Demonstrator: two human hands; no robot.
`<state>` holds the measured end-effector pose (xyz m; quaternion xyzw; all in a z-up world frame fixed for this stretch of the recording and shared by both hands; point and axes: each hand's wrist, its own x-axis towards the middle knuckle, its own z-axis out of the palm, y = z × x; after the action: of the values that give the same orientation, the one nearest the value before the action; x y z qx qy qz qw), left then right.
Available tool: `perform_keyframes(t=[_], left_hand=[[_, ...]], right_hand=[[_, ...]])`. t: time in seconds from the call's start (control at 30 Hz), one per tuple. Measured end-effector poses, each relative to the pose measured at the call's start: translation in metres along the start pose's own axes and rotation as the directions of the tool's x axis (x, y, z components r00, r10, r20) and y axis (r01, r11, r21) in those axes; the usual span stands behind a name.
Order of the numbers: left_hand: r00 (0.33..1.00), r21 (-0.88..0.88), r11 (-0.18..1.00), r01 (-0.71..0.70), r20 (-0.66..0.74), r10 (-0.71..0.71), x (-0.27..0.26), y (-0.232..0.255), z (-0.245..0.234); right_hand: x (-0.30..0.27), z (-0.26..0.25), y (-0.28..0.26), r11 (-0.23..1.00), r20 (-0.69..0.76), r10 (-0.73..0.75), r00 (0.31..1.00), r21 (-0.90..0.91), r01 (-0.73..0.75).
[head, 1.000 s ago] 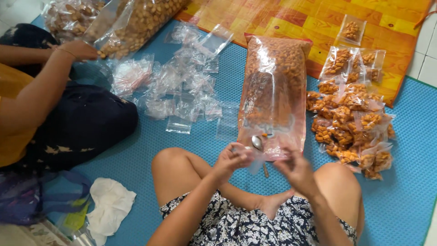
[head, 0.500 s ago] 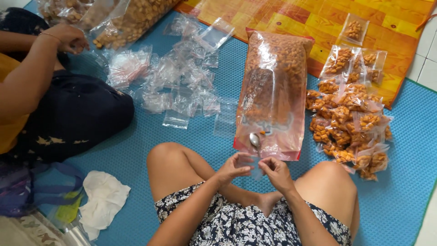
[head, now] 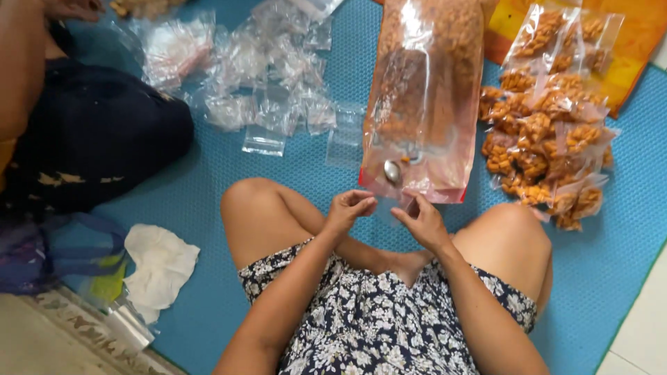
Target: Packaging small snacks into individual plastic bags using a spoon
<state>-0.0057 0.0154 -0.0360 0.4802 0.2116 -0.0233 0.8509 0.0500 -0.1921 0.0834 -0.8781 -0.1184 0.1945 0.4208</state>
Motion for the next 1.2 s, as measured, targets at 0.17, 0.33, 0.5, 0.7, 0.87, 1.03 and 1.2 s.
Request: perform_keyframes(t=[0.17, 0.33, 0.5, 0.7, 0.87, 1.03, 1.2], left_hand=[[1.000, 0.008, 1.000, -0.008, -0.004, 0.008, -0.008, 0.010, 0.009], [0.999, 0.004, 1.000, -0.028, -0.040, 0.029, -0.008, 0.014, 0.008], [0.975, 0.144, 0.965, -0.217, -0.019, 0.222, -0.011, 0.010, 0.014], [0.671, 0.642, 0.318, -0.698, 0.431, 0.604, -0.044, 0.062, 0.044], [0.685, 0.698, 0.161, -0.697, 0.584, 0.436, -0.051, 0.037, 0.047], [0.745, 0.711, 0.275, -0.647, 0.515, 0.423, -0.048, 0.029, 0.047], [0.780, 0.679, 0.388, -0.623, 0.501, 0.375, -0.043, 0.016, 0.045]], right_hand=[[0.000, 0.008, -0.009, 0.995, -0.083, -0.035, 0.996, 0.091, 0.042], [0.018, 0.017, 0.043, 0.862, -0.097, 0.039, 0.995, 0.507, 0.016], [0.019, 0.013, 0.042, 0.757, -0.078, 0.146, 0.986, 0.651, -0.060], [0.006, 0.005, 0.005, 0.807, 0.011, 0.114, 0.993, 0.582, -0.099], [0.011, 0.027, 0.023, 0.773, 0.097, 0.119, 0.988, 0.615, -0.153], [0.012, 0.031, 0.022, 0.739, 0.129, 0.119, 0.984, 0.650, -0.175], [0.012, 0.038, 0.026, 0.823, 0.129, 0.123, 0.984, 0.542, -0.173]])
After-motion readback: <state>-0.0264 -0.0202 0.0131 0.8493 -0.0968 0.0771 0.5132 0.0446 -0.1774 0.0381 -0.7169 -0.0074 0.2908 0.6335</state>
